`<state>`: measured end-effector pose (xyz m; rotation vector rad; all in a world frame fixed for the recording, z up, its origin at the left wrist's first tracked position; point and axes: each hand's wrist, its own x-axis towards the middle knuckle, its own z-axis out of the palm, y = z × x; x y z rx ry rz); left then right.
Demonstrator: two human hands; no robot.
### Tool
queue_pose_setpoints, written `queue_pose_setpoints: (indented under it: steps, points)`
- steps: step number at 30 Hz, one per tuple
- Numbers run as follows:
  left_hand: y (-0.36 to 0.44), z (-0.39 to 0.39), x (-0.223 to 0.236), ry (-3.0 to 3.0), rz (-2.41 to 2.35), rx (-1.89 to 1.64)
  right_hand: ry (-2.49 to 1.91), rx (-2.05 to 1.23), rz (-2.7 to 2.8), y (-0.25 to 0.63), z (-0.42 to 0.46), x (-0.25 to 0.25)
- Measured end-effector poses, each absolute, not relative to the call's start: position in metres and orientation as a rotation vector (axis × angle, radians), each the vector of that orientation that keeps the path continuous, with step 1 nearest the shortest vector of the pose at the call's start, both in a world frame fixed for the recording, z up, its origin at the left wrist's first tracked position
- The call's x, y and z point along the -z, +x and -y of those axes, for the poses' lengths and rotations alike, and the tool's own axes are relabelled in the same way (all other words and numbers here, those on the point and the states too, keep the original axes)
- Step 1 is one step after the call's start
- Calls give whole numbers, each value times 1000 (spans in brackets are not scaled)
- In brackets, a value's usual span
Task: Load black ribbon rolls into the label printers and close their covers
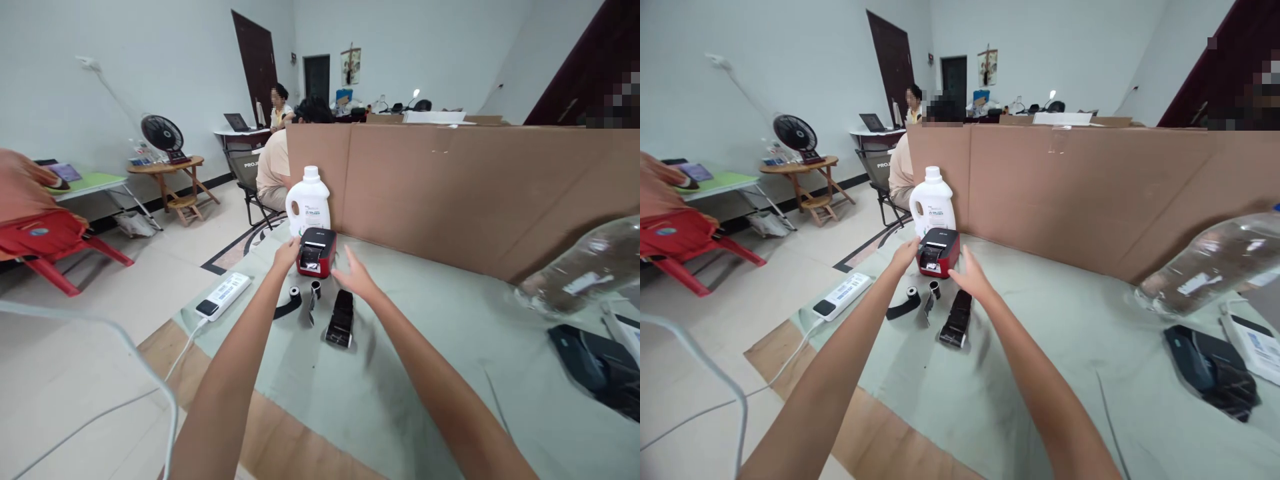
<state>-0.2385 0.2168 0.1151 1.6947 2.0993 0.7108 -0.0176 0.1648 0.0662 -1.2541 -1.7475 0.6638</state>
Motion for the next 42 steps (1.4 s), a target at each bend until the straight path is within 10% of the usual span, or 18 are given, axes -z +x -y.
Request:
queue_pose_setpoints:
  steps: [4,8,13,42]
  points:
    - [-203,-130,-112,2003,-1950,-1154,-1507,-133,1742,147,-84,-79]
    - [-173,-33,-64,2424,-1537,-848,-2240,268,1362,331,24,-85]
    - [-176,7,-16,2591,-1518,-688,-2627,32,925,411,109,-74]
    - [-27,-33,-8,2435,-1083,-623,-2384,-332,1402,103,38,-80]
